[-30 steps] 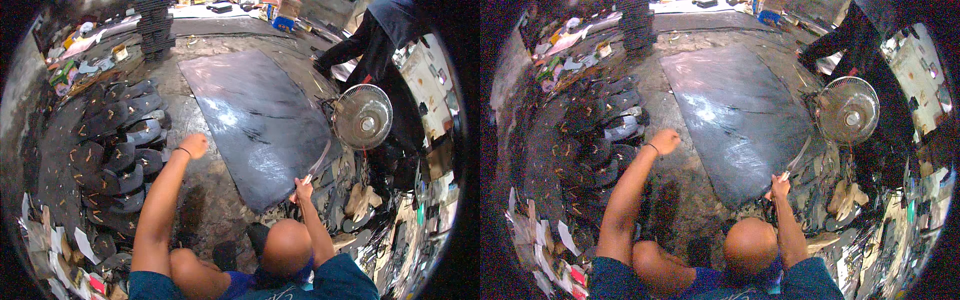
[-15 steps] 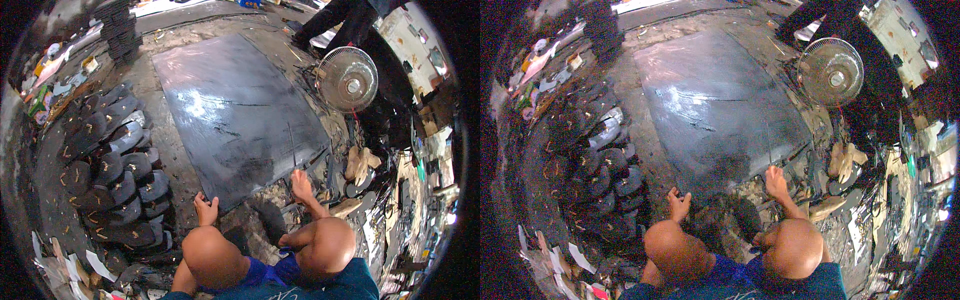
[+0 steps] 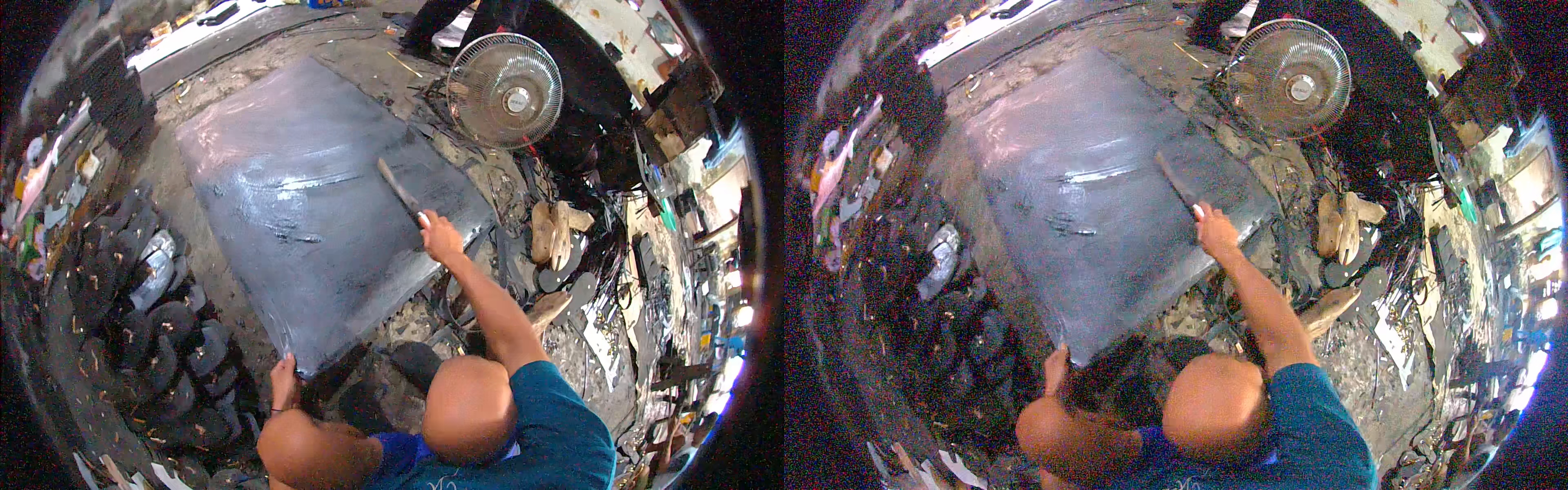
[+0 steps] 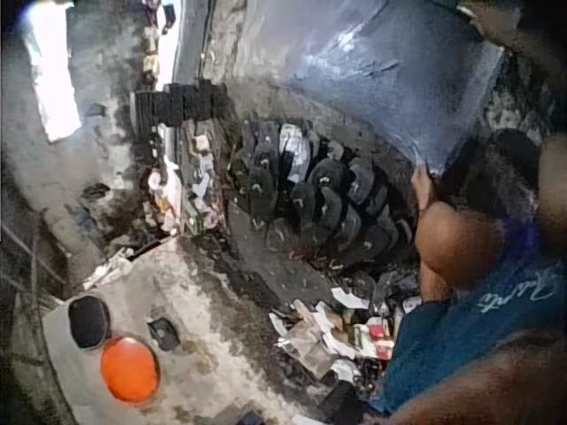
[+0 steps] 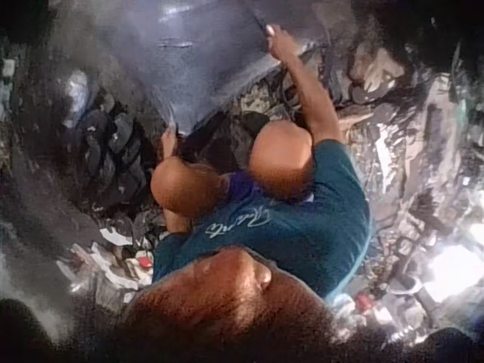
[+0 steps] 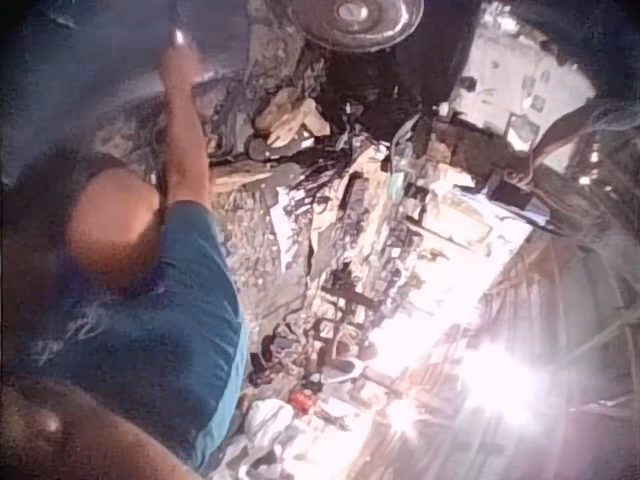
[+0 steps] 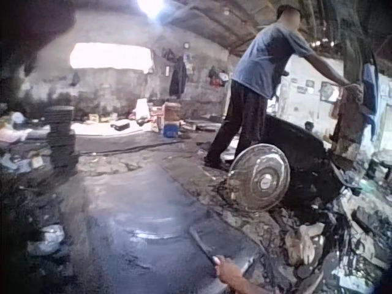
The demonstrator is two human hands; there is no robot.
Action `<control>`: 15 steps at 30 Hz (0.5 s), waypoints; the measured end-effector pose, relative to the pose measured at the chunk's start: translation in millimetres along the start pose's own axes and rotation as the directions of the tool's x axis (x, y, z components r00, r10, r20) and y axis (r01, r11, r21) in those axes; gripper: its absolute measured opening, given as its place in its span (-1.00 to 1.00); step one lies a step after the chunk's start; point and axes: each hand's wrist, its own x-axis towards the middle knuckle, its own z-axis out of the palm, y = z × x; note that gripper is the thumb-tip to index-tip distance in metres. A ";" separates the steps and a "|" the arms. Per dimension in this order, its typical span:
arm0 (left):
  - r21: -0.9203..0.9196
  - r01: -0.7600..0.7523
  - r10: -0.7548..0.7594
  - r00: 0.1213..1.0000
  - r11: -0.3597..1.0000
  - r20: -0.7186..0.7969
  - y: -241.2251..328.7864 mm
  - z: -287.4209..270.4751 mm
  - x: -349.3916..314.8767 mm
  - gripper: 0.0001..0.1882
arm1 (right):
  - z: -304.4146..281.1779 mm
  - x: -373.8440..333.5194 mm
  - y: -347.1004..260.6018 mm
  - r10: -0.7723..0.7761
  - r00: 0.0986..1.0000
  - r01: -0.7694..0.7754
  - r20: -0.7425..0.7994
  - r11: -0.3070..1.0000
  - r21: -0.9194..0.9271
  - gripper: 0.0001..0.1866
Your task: The person kneels on the floor and uses a brush to apply a yellow paste from a bucket onto a large black rubber sheet. They spread the paste evenly across the surface, flip the sheet, and continue applying paste to the other side.
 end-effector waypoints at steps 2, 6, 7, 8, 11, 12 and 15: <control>-0.192 0.162 -0.158 0.987 0.968 0.034 -0.2 17.7 2.8 -0.57 | 10.9 4.2 0.9 -0.055 0.998 0.056 0.007 0.995 -0.084 -0.44; -0.232 0.113 -0.110 0.994 0.966 0.024 48.1 52.3 -29.1 -0.56 | 30.4 0.8 28.0 -0.285 0.850 0.333 -0.442 0.943 0.031 -0.64; -0.219 0.039 -0.028 0.998 0.975 0.053 65.8 42.2 -26.3 -0.58 | 30.5 -0.7 34.8 -0.275 0.744 0.313 -0.609 0.949 -0.046 -0.64; -0.209 -0.038 0.054 0.996 0.977 0.072 83.6 32.7 -25.8 -0.59 | 20.7 -5.1 39.6 -0.052 0.816 0.225 -0.575 0.946 0.234 -0.63; -0.267 -0.234 0.279 0.949 0.935 0.145 203.8 61.6 -28.7 -0.60 | -41.2 -55.2 89.2 0.286 0.847 0.078 -0.449 0.767 0.637 -0.61; -0.621 -0.118 0.293 0.937 0.775 0.188 245.0 71.8 -21.5 -0.62 | -48.3 -78.3 104.7 0.235 0.778 0.142 -0.583 0.837 0.528 -0.60; -0.602 -0.451 0.527 0.848 0.659 -0.058 367.1 78.7 -11.4 -0.56 | -42.3 -165.6 146.6 0.198 0.963 0.035 -0.185 0.585 0.811 -0.66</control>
